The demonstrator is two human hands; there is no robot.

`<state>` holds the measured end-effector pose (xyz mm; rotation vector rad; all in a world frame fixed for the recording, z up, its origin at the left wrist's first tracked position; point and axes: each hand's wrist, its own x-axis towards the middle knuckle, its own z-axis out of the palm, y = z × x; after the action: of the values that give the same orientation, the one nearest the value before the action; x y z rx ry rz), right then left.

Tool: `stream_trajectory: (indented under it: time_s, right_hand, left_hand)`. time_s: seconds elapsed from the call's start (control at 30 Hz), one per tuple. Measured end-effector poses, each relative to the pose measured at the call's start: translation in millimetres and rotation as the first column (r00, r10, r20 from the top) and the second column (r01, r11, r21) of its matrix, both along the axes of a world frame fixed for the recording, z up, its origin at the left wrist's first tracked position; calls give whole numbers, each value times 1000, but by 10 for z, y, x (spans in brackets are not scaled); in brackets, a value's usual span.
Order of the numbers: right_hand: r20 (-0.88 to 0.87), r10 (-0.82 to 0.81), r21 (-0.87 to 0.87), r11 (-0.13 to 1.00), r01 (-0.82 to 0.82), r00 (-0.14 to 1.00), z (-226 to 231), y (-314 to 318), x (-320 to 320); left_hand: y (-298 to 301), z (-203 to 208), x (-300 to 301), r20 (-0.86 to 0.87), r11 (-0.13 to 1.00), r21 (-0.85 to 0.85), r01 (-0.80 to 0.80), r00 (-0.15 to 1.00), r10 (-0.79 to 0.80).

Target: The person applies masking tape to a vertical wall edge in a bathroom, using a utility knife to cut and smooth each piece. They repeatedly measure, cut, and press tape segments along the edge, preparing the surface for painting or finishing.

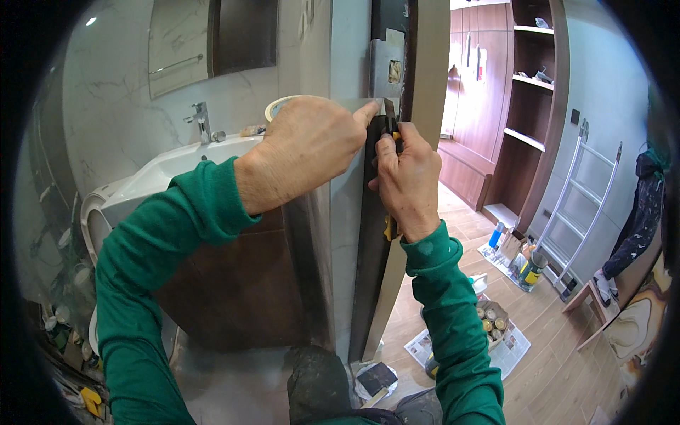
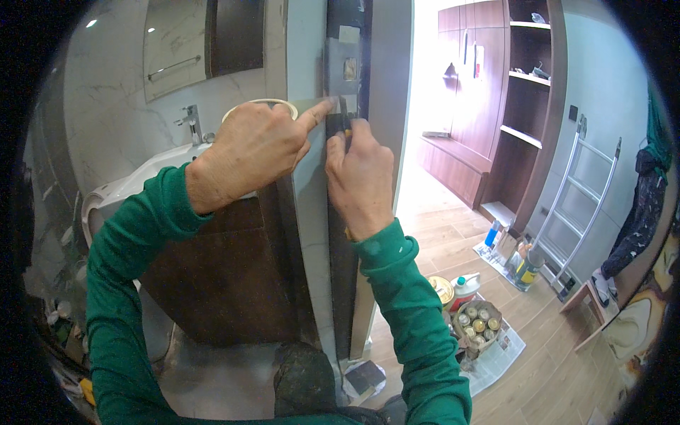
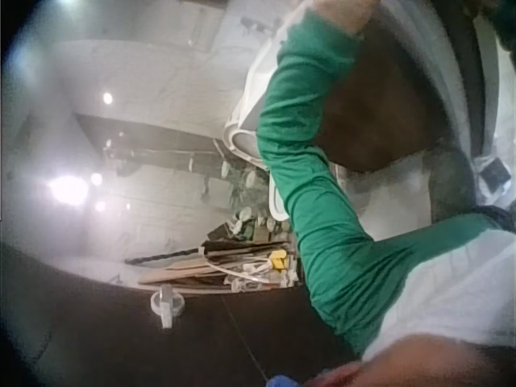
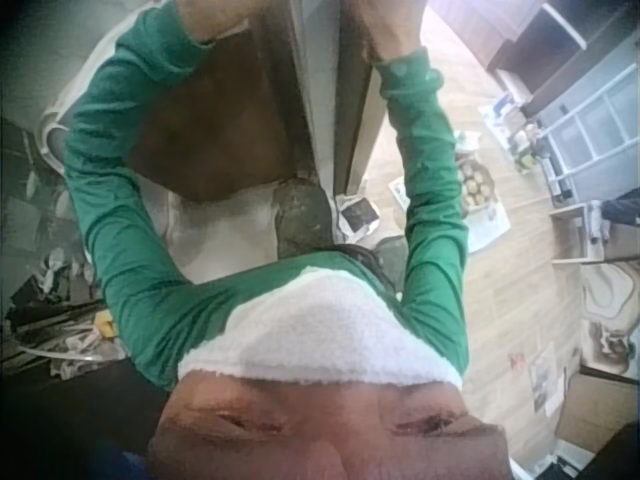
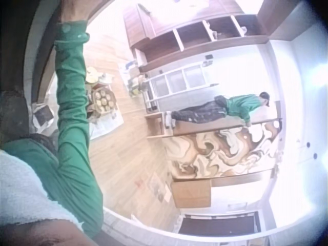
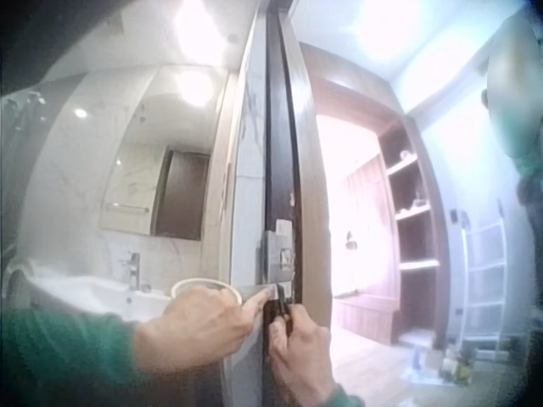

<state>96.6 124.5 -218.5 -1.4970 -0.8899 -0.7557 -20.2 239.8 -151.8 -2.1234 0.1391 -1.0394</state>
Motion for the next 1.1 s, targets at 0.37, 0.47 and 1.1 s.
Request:
stream_trajectory:
  time_s: [0.37, 0.47, 1.1]
  right_hand:
    - [14, 15, 19, 1000, -15, 1000, 69, 72, 58]
    - [33, 5, -15, 1000, -5, 999, 85, 50, 68]
    - [0, 25, -71, 997, -25, 1000, -25, -19, 34]
  left_hand:
    - [75, 79, 37, 25, 999, 6, 31, 999, -31]
    - [79, 83, 47, 18, 999, 12, 35, 999, -36]
    - [65, 98, 42, -6, 1000, 12, -7, 1000, 7]
